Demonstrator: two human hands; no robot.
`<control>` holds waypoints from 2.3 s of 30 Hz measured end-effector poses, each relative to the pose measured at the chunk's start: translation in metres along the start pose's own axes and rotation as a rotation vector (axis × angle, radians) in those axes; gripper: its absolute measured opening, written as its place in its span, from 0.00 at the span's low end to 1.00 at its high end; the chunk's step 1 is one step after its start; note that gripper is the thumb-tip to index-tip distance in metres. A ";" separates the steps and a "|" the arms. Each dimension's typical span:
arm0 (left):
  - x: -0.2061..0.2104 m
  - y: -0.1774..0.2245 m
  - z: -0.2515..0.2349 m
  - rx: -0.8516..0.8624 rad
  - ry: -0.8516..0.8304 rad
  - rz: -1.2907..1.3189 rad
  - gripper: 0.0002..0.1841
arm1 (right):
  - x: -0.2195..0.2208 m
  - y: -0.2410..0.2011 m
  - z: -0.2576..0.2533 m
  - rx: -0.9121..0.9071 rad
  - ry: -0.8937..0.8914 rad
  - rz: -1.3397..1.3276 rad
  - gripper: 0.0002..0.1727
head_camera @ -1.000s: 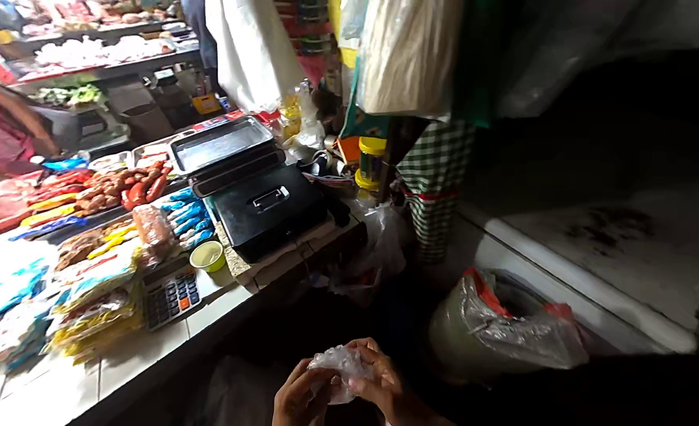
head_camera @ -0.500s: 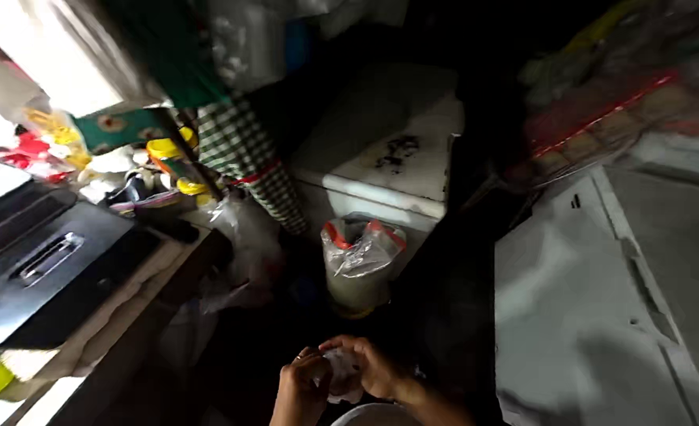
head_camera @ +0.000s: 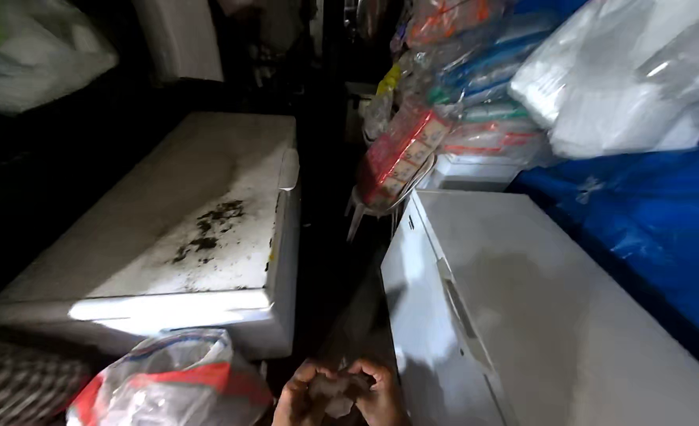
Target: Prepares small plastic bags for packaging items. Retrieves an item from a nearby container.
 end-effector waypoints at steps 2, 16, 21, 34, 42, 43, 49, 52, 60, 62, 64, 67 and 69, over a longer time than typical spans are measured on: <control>0.019 -0.002 -0.029 -0.056 -0.073 -0.037 0.17 | -0.022 0.016 -0.034 -0.003 0.061 0.028 0.07; -0.077 -0.039 -0.376 -0.100 -0.178 -0.337 0.31 | -0.005 0.068 -0.395 -0.316 -0.160 0.154 0.06; -0.130 -0.052 -0.510 0.046 -0.064 -0.429 0.23 | 0.004 0.078 -0.524 -0.271 -0.533 -0.064 0.24; -0.160 -0.139 -0.886 -0.179 0.042 -0.324 0.21 | -0.017 0.225 -0.882 -0.257 -0.124 0.137 0.14; -0.204 -0.186 -1.098 -0.505 0.038 0.387 0.40 | -0.043 0.291 -1.126 -0.155 -0.284 0.294 0.17; -0.223 -0.192 -1.119 -0.494 0.132 0.477 0.34 | -0.038 0.296 -1.155 -0.193 -0.297 0.247 0.16; -0.327 -0.224 -1.245 -0.487 0.182 0.054 0.24 | 0.027 0.332 -1.327 -0.460 -0.522 -0.039 0.10; -0.366 -0.234 -1.333 -0.529 0.134 -0.085 0.24 | 0.062 0.363 -1.417 -0.570 -0.520 -0.004 0.11; -0.440 -0.281 -1.593 -0.689 0.106 -0.054 0.21 | 0.062 0.423 -1.654 -0.255 -0.772 0.252 0.20; -0.460 -0.316 -1.660 -0.736 0.081 -0.173 0.18 | 0.032 0.447 -1.699 -0.054 -0.757 0.184 0.23; -0.475 -0.364 -1.736 -0.640 -0.032 -0.186 0.15 | -0.002 0.498 -1.733 0.166 -0.580 0.151 0.21; -0.462 -0.433 -1.872 -0.559 -0.138 -0.050 0.12 | -0.045 0.554 -1.785 0.470 -0.259 0.220 0.15; -0.441 -0.471 -1.965 -0.558 -0.259 -0.090 0.16 | -0.071 0.578 -1.830 0.433 -0.147 0.241 0.14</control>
Point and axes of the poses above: each hand's wrist, its own z-axis away from the middle knuckle, its own x-axis out of the palm, y = z × x, the point moved 5 cm from there along -z, towards the middle knuckle, and after that the axes turned 7 degrees about z, right-handed, at the moved point
